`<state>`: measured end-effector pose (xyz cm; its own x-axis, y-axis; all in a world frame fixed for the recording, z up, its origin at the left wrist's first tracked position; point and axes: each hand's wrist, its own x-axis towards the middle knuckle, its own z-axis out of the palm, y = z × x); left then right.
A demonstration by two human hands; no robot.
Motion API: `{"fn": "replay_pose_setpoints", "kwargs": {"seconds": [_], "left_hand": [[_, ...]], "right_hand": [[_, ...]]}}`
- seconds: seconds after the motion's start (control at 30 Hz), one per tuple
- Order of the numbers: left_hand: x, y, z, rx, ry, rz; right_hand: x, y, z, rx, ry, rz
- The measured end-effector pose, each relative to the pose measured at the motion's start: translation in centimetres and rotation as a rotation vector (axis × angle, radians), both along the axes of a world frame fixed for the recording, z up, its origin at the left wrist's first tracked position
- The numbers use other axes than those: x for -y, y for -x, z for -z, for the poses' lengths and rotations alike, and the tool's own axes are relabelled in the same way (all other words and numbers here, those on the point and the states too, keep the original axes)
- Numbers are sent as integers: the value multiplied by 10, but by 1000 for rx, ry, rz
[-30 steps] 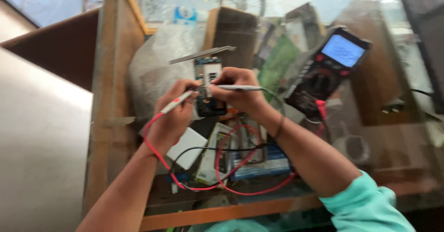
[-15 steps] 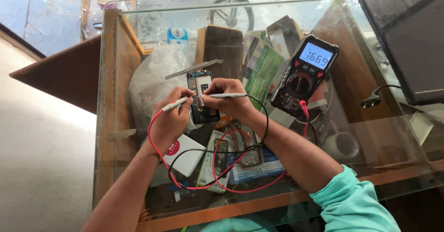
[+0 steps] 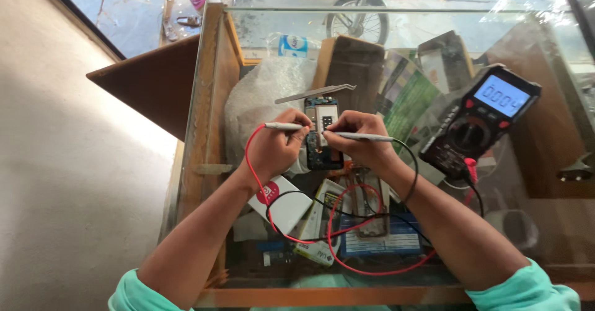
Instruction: The person uses multimeter probes to test points on a disassembled smartphone motherboard, then uses tweezers to adjust internal components. The person moves between a glass display counter and a cluttered workbench while handling the phone and multimeter.
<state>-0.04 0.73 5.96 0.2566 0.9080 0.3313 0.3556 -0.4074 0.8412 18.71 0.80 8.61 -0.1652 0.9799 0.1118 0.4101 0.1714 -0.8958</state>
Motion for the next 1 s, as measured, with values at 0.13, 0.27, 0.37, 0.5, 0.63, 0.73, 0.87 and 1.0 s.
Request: {"fn": "replay_pose_setpoints", "kwargs": {"seconds": [0.13, 0.27, 0.37, 0.5, 0.63, 0.73, 0.87, 1.0], "left_hand": [[-2, 3, 8, 13, -35, 4], [-6, 8, 12, 16, 11, 38], [-6, 10, 14, 17, 62, 42], [-6, 11, 16, 55, 43, 59], [-6, 11, 16, 19, 90, 46], [-5, 11, 16, 26, 84, 50], [-5, 12, 15, 15, 39, 55], [-5, 13, 15, 43, -72, 82]], "right_hand": [[-6, -9, 16, -8, 21, -44], [-10, -15, 27, 25, 55, -38], [-9, -18, 32, -51, 180, -25], [-9, -19, 37, -108, 265, -8], [-10, -21, 39, -104, 234, -39], [-10, -20, 40, -81, 194, -41], [-9, -17, 35, -35, 119, -46], [-5, -13, 27, -109, 281, 11]]}}
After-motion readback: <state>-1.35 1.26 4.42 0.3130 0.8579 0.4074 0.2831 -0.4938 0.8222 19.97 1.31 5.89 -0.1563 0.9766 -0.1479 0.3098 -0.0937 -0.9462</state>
